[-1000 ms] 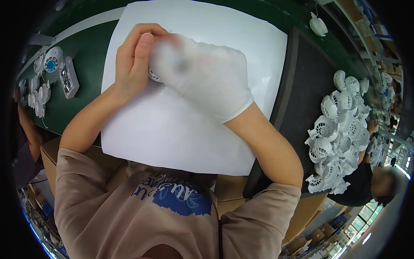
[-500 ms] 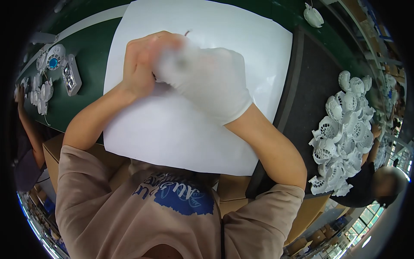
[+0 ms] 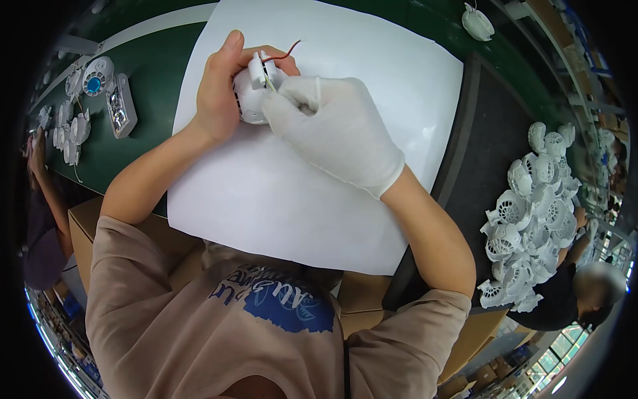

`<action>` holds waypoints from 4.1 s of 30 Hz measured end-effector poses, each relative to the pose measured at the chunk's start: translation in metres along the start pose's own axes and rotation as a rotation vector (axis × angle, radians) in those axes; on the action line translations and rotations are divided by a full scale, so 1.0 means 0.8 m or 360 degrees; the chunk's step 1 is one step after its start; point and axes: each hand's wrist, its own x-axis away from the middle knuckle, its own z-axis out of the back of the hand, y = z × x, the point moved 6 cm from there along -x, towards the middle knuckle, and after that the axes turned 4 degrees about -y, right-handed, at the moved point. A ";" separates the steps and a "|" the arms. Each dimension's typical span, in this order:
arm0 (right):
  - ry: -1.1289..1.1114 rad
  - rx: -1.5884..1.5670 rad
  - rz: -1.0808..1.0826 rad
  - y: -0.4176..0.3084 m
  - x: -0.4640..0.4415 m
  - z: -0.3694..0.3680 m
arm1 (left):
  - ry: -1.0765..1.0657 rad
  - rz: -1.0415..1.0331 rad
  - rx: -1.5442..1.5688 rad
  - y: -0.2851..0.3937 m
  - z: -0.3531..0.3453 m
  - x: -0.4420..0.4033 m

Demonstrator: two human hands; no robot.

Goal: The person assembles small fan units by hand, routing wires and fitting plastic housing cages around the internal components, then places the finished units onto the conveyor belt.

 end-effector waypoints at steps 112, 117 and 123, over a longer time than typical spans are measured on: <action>0.0362 0.0528 0.0265 0.012 -0.025 0.073 | -0.0303 -0.1056 -0.1254 0.050 -0.023 -0.032; 0.0737 0.0763 0.0859 -0.023 -0.005 0.079 | -0.0193 -0.0914 -0.1445 0.050 -0.026 -0.037; 0.0719 0.0504 0.0419 -0.011 -0.021 0.102 | -0.0275 -0.0504 -0.1046 0.056 -0.047 -0.014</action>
